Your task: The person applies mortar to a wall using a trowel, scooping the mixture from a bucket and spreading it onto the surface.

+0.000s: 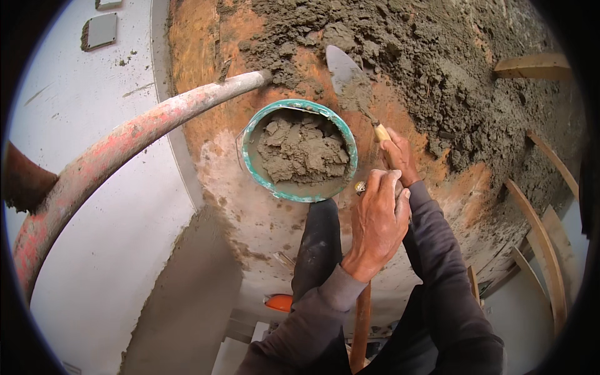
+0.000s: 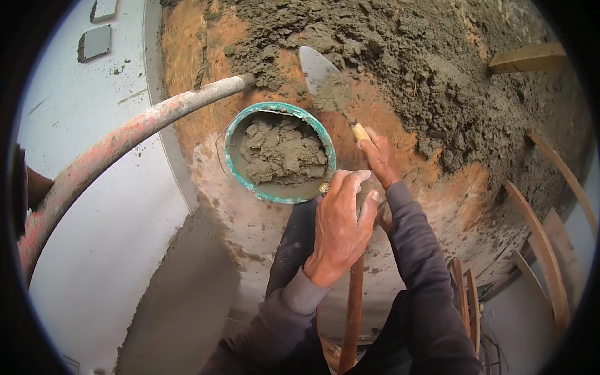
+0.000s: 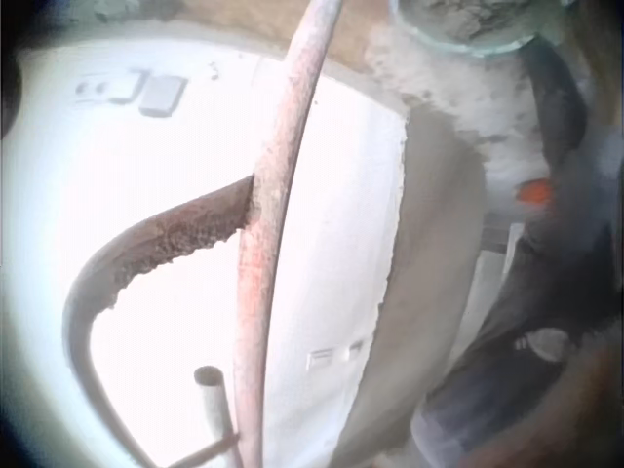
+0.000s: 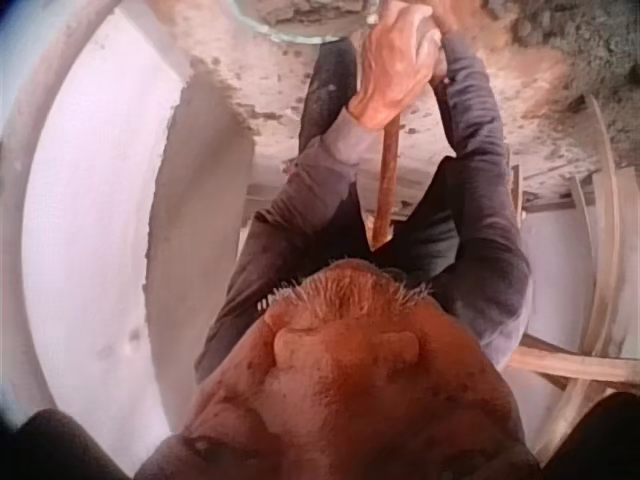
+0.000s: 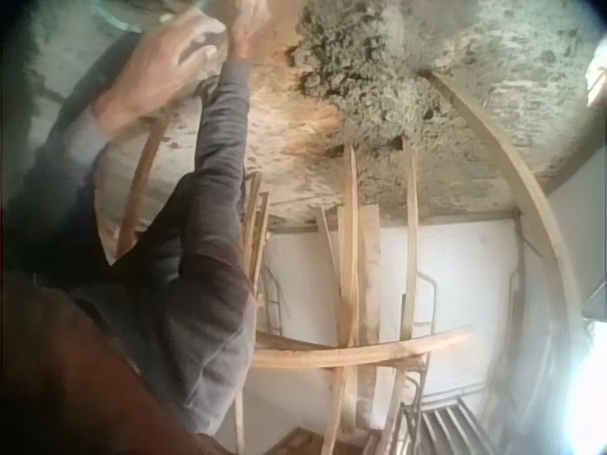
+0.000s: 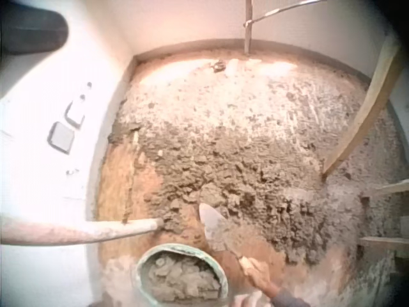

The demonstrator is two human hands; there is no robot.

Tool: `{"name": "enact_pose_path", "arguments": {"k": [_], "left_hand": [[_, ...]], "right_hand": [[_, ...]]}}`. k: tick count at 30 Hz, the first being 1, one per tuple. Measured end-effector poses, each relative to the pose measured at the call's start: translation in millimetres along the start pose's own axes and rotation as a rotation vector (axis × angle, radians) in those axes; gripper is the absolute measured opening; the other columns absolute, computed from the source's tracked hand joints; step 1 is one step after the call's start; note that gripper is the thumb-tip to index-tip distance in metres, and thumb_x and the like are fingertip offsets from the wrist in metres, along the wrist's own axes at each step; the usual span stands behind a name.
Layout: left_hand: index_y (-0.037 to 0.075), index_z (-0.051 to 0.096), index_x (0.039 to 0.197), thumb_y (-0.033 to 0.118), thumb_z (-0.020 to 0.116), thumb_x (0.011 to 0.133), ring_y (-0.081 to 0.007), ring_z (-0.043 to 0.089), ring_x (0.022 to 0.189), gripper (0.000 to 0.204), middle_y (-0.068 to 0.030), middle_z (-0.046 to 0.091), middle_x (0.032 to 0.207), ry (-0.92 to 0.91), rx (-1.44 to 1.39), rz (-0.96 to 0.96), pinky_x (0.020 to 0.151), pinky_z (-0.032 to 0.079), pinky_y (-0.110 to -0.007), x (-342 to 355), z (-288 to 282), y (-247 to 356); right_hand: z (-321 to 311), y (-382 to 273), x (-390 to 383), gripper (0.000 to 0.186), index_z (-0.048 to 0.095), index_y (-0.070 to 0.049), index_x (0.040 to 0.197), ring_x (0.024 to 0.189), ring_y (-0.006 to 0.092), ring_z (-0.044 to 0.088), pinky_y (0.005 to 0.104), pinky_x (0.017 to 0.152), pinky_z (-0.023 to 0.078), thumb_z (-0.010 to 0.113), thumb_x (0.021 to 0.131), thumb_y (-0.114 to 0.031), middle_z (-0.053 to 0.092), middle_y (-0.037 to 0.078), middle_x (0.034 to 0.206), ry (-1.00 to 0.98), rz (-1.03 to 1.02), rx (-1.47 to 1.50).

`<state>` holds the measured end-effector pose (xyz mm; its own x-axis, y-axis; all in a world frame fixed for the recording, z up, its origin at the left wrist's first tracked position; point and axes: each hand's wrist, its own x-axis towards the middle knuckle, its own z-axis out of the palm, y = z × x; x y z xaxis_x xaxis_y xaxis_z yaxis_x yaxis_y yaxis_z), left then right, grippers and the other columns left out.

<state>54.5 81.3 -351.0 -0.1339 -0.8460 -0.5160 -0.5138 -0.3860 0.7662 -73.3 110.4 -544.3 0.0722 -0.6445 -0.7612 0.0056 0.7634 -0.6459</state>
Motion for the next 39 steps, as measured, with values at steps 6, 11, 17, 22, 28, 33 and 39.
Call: {"name": "enact_pose_path", "arguments": {"k": [6, 11, 17, 22, 28, 33, 39], "left_hand": [[-0.003, 0.056, 0.111, 0.005, 0.061, 0.085, -0.0375, 0.060, 0.087, 0.027, -0.0185, 0.056, 0.098, 0.057, -0.035, -0.026, 0.074, 0.047, -0.044, -12.9, -3.8, -5.4], [-0.003, 0.056, 0.110, 0.008, 0.062, 0.085, -0.0395, 0.060, 0.087, 0.027, -0.0198, 0.057, 0.099, 0.072, -0.058, -0.081, 0.073, 0.046, -0.045, -9.3, -19.7, -13.0], [-0.004, 0.056, 0.108, 0.008, 0.063, 0.086, -0.0424, 0.060, 0.086, 0.027, -0.0218, 0.058, 0.096, 0.065, -0.023, -0.129, 0.072, 0.047, -0.047, -2.8, -46.4, -21.5], [-0.004, 0.056, 0.109, 0.009, 0.062, 0.086, -0.0439, 0.059, 0.088, 0.027, -0.0231, 0.058, 0.095, 0.082, -0.046, -0.135, 0.074, 0.046, -0.048, -2.2, -61.8, -27.9], [-0.005, 0.056, 0.112, 0.013, 0.062, 0.088, -0.0417, 0.059, 0.091, 0.031, -0.0237, 0.060, 0.100, 0.058, -0.001, -0.110, 0.078, 0.046, -0.047, 3.1, -55.9, -29.1], [-0.005, 0.056, 0.111, 0.014, 0.062, 0.088, -0.0419, 0.060, 0.092, 0.030, -0.0240, 0.060, 0.099, 0.019, -0.002, -0.113, 0.078, 0.047, -0.047, 4.7, -53.5, -27.5], [-0.005, 0.056, 0.109, 0.014, 0.062, 0.088, -0.0440, 0.060, 0.089, 0.029, -0.0242, 0.060, 0.097, 0.002, 0.034, -0.084, 0.076, 0.047, -0.049, 4.5, -41.5, -26.4]], "right_hand": [[25.6, -84.1, 69.1, 0.019, 0.050, -0.006, 0.096, 0.057, 0.0249, 0.054, 0.0421, 0.058, 0.048, 0.058, 0.086, -0.020, 0.058, 0.010, 0.071, 0.160, -0.499, -0.975], [59.9, -155.0, 154.0, 0.023, 0.054, -0.011, 0.113, 0.081, 0.0229, 0.063, 0.0368, 0.062, 0.049, 0.056, 0.090, -0.009, 0.057, 0.010, 0.089, 0.309, -0.988, -1.527], [128.7, -194.1, 203.5, 0.012, 0.061, -0.012, 0.105, 0.088, 0.0194, 0.064, 0.0318, 0.068, 0.056, 0.056, 0.095, -0.017, 0.061, 0.007, 0.090, 0.390, -1.119, -1.819], [134.6, -193.7, 197.7, 0.030, 0.052, -0.007, 0.124, 0.088, 0.0174, 0.062, 0.0248, 0.070, 0.055, 0.055, 0.094, -0.010, 0.060, 0.007, 0.097, 0.031, -1.059, -2.074], [41.4, -198.5, 137.9, 0.046, 0.045, -0.009, 0.133, 0.092, 0.0133, 0.057, 0.0229, 0.076, 0.053, 0.061, 0.090, -0.009, 0.058, 0.007, 0.105, -0.320, -0.777, -2.311], [-19.7, -187.4, 96.3, 0.045, 0.046, -0.015, 0.134, 0.091, 0.0168, 0.061, 0.0273, 0.075, 0.056, 0.056, 0.092, -0.004, 0.061, 0.007, 0.105, -0.251, -0.863, -2.111], [50.3, -193.1, 134.7, 0.034, 0.051, -0.014, 0.129, 0.090, 0.0175, 0.064, 0.0306, 0.078, 0.055, 0.048, 0.096, -0.005, 0.063, 0.008, 0.102, 0.107, -0.915, -1.669]]}}
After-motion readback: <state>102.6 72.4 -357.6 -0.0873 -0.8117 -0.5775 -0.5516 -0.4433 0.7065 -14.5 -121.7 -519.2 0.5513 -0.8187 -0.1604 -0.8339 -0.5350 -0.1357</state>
